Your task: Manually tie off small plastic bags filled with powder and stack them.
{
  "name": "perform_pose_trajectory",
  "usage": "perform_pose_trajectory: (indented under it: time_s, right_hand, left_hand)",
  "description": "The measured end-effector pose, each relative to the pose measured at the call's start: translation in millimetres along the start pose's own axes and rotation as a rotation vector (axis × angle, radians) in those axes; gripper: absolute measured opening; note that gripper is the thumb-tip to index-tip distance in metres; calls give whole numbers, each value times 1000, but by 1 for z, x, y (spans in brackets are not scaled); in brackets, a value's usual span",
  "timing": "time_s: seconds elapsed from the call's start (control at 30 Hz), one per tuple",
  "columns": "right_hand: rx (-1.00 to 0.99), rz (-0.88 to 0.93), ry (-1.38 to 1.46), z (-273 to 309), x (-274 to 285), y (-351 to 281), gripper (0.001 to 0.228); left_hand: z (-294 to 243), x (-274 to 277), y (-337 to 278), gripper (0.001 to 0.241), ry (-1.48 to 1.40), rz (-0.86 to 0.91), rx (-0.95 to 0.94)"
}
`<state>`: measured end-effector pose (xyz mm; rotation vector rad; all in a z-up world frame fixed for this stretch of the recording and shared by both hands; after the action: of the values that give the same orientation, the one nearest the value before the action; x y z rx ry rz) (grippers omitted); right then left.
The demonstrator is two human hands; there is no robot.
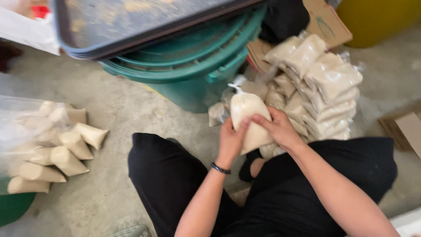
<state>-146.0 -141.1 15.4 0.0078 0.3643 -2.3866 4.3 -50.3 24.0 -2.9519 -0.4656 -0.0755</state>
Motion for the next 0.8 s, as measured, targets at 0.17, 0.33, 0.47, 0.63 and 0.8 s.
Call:
perform_pose_trajectory:
  time_s: [0.17,0.33,0.47,0.63,0.8]
  right_hand:
    - [-26,0,-24,-14,6,1,40]
    - [-1,-6,-19,-11,17,4,39]
    - [6,30,-172,7,27,3,42]
    - [47,50,-240,23,55,12,42]
    - [-236,30,-678,10,74,20,50]
  left_hand:
    - [24,-11,7,39,-282,29,-41]
    - [43,-18,20,40,-284,97,18]
    - [50,-27,26,44,-358,125,-21]
    - [54,-45,44,49,-328,227,-9]
    - [78,-74,50,54,-503,246,124]
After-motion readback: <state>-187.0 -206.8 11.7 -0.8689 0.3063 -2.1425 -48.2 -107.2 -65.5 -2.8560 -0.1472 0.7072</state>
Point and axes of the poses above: each hand's wrist, its own y-axis towards the middle knuckle, its own x-axis out of the back of the hand, z = x × y, the point moved 2 cm from there along y, towards the middle knuckle, and after that the axes turned 10 degrees about z, right-handed, at the moved point
